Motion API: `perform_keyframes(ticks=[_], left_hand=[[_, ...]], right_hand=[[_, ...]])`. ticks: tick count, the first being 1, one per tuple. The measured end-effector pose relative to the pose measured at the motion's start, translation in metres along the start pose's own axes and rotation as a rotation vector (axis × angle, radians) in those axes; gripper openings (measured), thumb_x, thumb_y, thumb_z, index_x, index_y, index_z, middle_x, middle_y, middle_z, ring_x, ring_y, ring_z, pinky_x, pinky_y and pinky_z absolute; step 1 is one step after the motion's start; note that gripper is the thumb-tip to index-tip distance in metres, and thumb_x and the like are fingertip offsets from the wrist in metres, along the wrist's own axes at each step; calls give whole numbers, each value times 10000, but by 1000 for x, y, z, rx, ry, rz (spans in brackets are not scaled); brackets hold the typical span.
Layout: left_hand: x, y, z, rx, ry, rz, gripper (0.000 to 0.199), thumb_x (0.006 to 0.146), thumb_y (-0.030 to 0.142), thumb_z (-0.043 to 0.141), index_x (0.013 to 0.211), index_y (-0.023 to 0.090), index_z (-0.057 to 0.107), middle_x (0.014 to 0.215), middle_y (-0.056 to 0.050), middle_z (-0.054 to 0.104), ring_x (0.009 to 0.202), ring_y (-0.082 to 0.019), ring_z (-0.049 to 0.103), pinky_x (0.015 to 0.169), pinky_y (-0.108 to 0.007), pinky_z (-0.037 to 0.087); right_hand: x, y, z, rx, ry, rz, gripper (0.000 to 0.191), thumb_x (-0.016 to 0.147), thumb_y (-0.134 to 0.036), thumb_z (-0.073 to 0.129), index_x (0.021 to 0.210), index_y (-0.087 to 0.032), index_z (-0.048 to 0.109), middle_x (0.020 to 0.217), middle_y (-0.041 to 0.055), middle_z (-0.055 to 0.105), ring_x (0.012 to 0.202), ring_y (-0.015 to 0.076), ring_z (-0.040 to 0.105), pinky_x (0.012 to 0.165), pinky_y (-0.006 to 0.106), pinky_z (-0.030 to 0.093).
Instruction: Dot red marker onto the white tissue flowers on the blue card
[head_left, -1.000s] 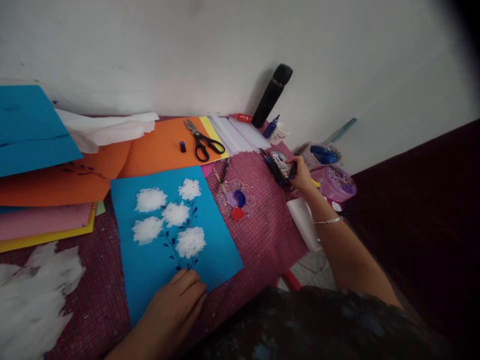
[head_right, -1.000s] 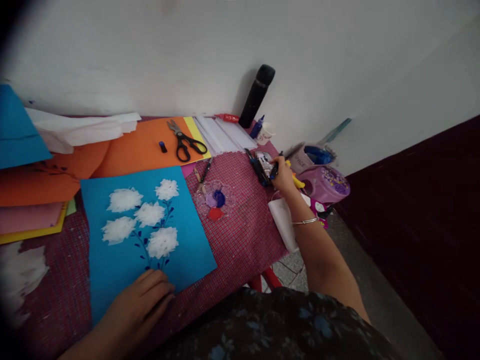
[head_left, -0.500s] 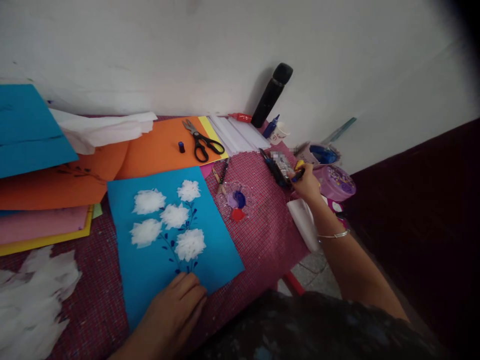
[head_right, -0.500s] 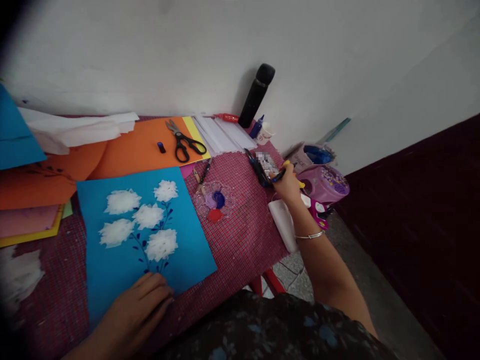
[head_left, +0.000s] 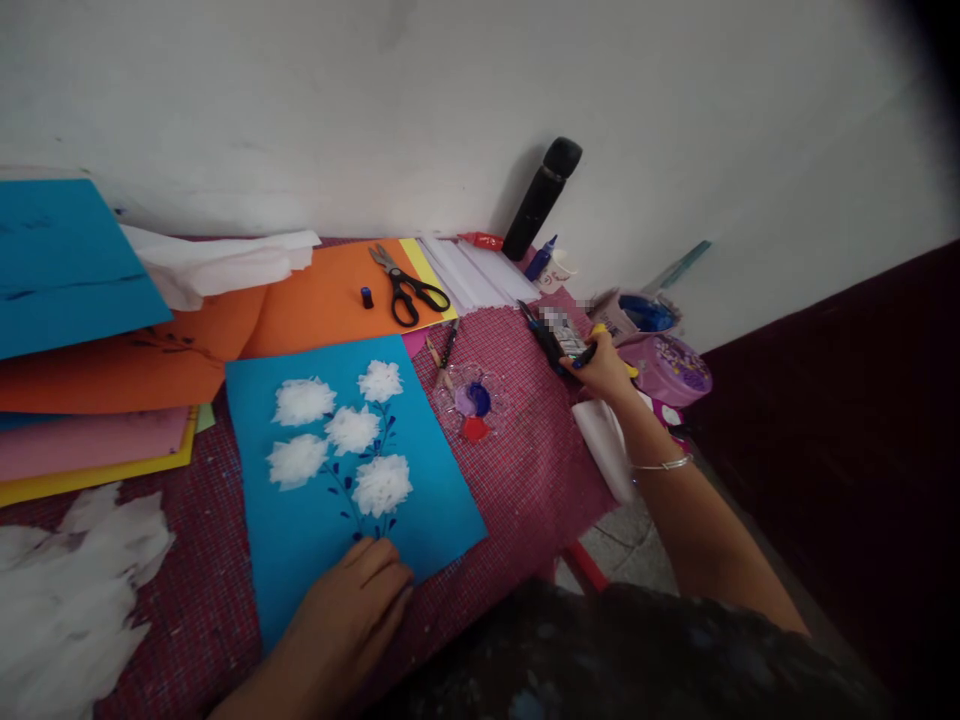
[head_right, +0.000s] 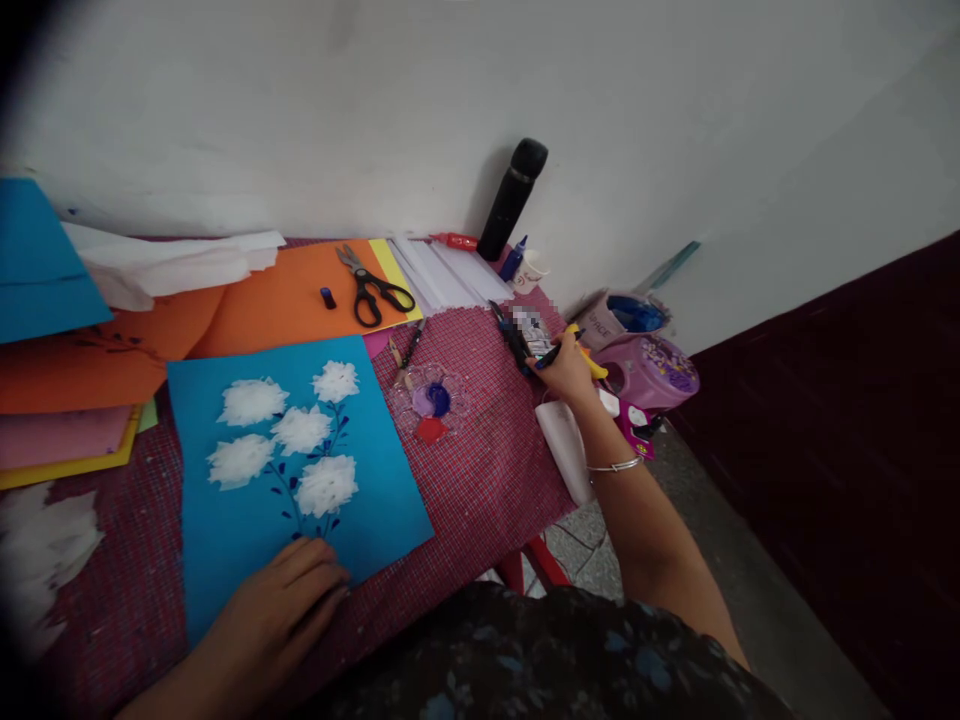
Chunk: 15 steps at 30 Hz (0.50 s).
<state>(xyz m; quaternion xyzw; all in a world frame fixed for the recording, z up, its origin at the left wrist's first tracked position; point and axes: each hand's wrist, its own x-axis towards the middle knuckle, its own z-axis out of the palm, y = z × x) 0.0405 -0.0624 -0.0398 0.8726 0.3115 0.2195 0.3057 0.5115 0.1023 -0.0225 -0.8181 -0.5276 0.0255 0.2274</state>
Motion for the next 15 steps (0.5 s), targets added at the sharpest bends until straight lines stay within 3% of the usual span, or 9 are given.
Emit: perform_keyframes(ticks=[4,6,8,11,15], left_hand=[[24,26,-30,90,42,143,258,1004,150,375,1068,196,621,928,-46,673,794,-169,612,682,-282,521],[59,38,-43,218,38,242,276,1013,171,359,1031,197,633,903,-45,675,776,-186,603,704,-320,512],[109,44,-46,312,-88,265,217,996,181,425,1013,192,641,938,-50,671,857,-212,609,773,-356,504],[199,34,-27,409,-136,278,154,980,265,531,1034,160,630,1053,-81,653,1007,-254,592,888,-409,487],[295,6,17,471,-141,226,366,968,320,573,1269,113,584,1292,-158,599,1206,-308,527,1021,-485,429]], right_hand=[[6,7,2,79,9,26,604,559,-498,776,1013,-230,482,872,36,601,797,242,577,773,405,486],[9,10,0,129,12,47,571,582,-508,754,997,-239,469,828,6,586,746,213,568,732,374,480],[12,13,-2,177,21,72,535,616,-528,718,986,-245,456,799,-12,574,714,195,563,706,354,475],[15,15,-5,231,36,99,507,634,-550,686,962,-247,444,759,-25,560,689,190,558,689,350,475],[12,14,-8,280,31,76,498,632,-554,687,938,-249,441,732,-34,555,658,183,554,677,343,473]])
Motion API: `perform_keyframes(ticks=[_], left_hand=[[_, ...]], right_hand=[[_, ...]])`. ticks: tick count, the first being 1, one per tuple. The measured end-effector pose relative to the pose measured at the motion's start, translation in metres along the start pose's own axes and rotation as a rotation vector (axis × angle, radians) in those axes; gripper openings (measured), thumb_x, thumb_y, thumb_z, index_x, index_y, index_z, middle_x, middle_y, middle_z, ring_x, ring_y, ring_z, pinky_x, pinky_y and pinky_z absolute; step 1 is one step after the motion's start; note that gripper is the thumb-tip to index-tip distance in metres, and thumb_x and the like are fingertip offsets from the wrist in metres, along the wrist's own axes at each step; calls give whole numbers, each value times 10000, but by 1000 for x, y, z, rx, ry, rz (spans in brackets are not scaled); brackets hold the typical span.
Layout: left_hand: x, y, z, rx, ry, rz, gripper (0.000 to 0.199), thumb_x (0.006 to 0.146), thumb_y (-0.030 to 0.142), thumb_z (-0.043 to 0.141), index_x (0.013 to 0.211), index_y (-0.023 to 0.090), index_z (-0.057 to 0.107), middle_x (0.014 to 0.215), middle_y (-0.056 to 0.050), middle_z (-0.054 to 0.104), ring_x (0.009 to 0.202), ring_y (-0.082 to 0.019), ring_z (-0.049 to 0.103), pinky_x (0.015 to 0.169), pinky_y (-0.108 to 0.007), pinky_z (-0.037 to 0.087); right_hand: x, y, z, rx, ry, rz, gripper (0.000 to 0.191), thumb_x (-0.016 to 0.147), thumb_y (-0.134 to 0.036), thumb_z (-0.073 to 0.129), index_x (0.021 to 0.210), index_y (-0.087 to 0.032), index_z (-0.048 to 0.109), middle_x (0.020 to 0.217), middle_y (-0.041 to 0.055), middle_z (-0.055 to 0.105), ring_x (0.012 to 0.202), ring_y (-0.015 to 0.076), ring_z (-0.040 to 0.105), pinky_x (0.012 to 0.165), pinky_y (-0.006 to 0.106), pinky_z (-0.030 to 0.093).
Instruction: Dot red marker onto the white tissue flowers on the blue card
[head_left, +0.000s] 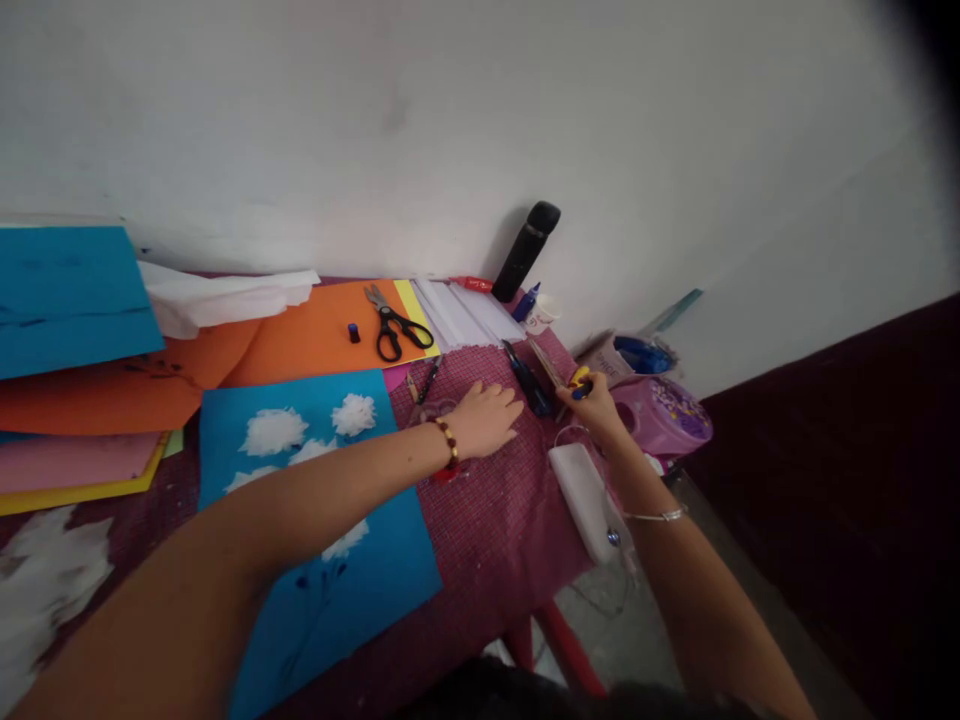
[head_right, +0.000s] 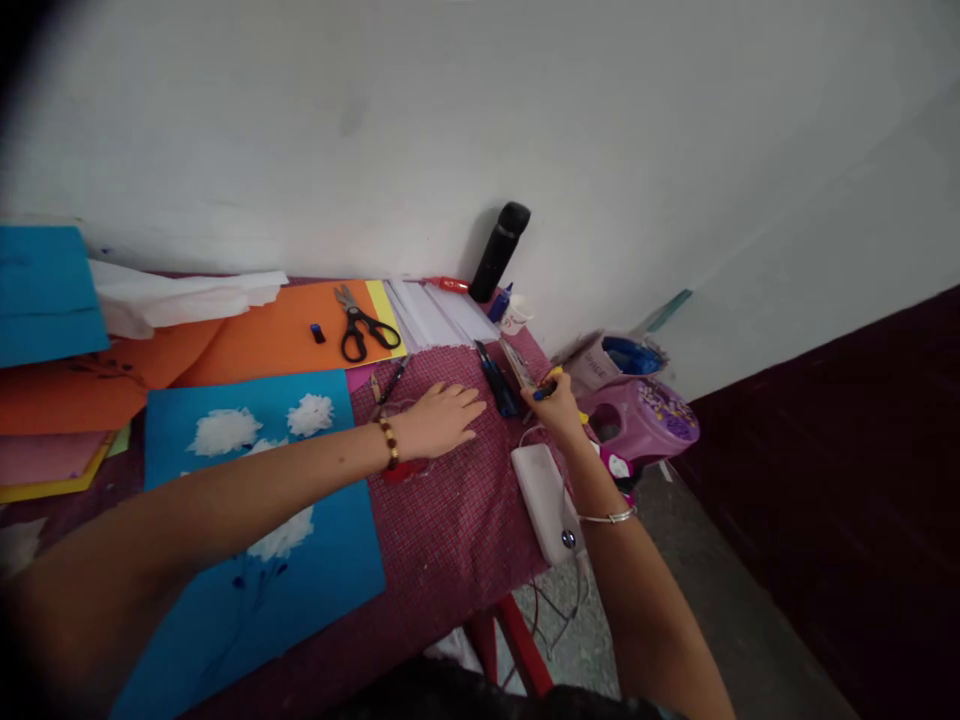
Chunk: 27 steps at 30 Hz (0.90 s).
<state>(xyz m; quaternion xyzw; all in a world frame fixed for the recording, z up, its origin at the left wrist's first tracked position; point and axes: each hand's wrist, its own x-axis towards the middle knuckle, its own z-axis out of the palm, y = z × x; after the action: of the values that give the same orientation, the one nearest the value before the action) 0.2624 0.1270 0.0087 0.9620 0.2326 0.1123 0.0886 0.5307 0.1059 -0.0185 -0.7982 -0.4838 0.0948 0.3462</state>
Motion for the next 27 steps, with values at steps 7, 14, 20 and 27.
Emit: perform_keyframes(ticks=[7,14,20,27], left_hand=[[55,-6,41,-5,-21,0,532,987,433,523,1427,135,502,1430,-169,545,1307,-333,489,1105,-554,354],[67,-1,47,22,24,-49,498,991,423,502,1398,139,541,1368,-155,594,1268,-344,526,1073,-556,390],[1,1,15,68,18,6,425,948,375,598,1310,153,591,1362,-157,587,1293,-335,493,1127,-586,327],[-130,36,-32,173,2,23,445,934,309,632,1331,124,555,1417,-179,546,1350,-343,447,1177,-603,229]], right_hand=[[-6,-3,-4,-34,-28,-11,482,658,-565,678,949,-261,441,744,-22,592,654,204,586,675,353,472],[-6,-6,-2,-145,-51,-34,475,650,-552,666,939,-263,424,769,6,592,690,237,604,659,357,465],[-13,-14,9,-235,-40,-95,485,625,-464,687,977,-244,437,920,78,599,857,286,607,796,424,487],[-24,-29,-2,-300,9,-84,515,656,-495,703,1031,-219,483,965,107,585,895,308,603,847,493,495]])
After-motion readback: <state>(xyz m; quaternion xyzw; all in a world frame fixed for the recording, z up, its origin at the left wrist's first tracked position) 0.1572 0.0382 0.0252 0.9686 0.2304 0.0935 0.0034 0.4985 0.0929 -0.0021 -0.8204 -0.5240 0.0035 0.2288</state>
